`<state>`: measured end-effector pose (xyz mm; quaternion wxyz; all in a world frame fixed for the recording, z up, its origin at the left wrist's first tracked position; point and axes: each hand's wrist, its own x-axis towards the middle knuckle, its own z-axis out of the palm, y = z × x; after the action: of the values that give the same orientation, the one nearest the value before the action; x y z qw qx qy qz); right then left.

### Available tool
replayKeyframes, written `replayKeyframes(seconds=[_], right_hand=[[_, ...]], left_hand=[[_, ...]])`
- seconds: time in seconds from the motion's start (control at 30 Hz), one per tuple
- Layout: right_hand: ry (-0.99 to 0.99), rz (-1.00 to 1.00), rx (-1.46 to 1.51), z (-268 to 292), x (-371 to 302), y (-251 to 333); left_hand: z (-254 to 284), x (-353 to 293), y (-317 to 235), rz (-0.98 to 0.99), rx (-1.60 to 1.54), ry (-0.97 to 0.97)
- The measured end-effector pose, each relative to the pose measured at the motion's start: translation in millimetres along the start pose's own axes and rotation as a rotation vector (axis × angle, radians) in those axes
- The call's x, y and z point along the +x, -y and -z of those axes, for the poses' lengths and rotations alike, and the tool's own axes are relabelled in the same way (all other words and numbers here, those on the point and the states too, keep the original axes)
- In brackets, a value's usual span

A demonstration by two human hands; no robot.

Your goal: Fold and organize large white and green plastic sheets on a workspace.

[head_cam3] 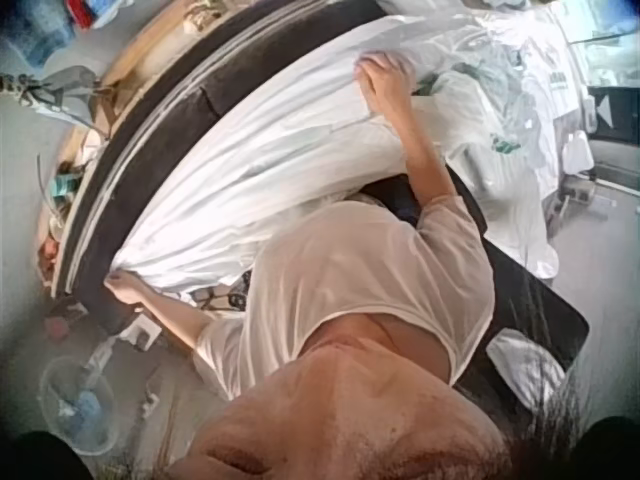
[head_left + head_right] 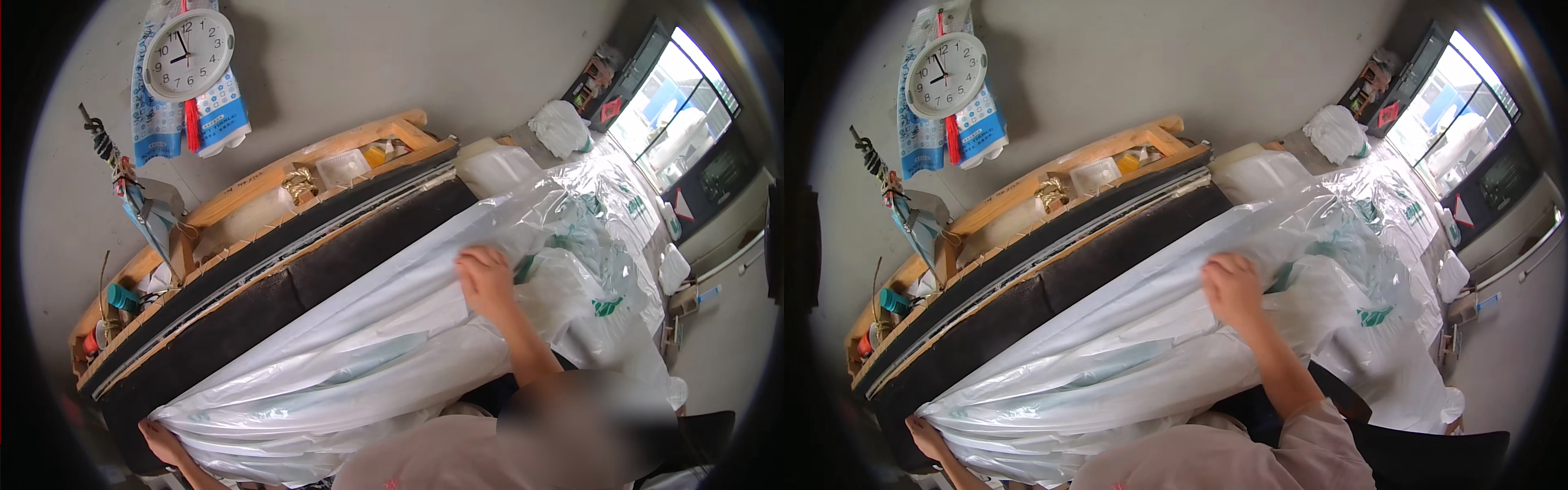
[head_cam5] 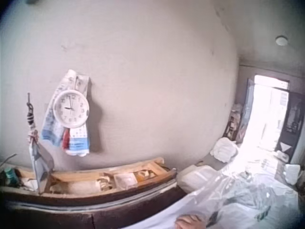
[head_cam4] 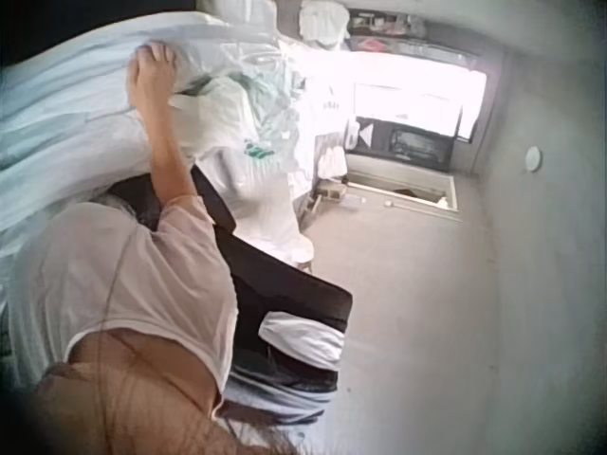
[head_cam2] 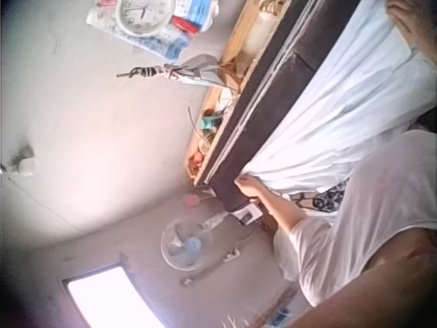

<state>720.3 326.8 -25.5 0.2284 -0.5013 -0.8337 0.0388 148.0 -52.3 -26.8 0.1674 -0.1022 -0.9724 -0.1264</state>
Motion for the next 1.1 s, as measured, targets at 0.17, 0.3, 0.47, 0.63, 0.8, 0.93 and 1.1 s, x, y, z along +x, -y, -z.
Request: replayKeyframes(seconds=[0.17,0.3,0.47,0.63,0.8,0.93,1.1], right_hand=[[0.075,-0.216,-0.191,-32,87,-7],[0.263,0.104,-0.274,-25,67,6],[0.251,-0.421,-0.235,-13,91,22],[0.228,-0.507,0.091,6,101,-32],[0.366,-0.133,0.292,10,39,15],[-0.008,-0.197,0.433,-19,61,35],[-0.373,0.072,-0.112,-25,73,9]], left_hand=[[-23,5,5,-0.06,-0.069,0.001],[-12,1,7,0.0,-0.006,0.015],[-11,2,14,-0.068,-0.026,0.015],[-26,9,13,-0.054,-0.02,0.049],[-10,3,12,-0.038,-0.006,-0.001],[-19,5,13,-0.075,-0.041,0.019],[-23,-2,6,-0.051,-0.075,-0.029]])
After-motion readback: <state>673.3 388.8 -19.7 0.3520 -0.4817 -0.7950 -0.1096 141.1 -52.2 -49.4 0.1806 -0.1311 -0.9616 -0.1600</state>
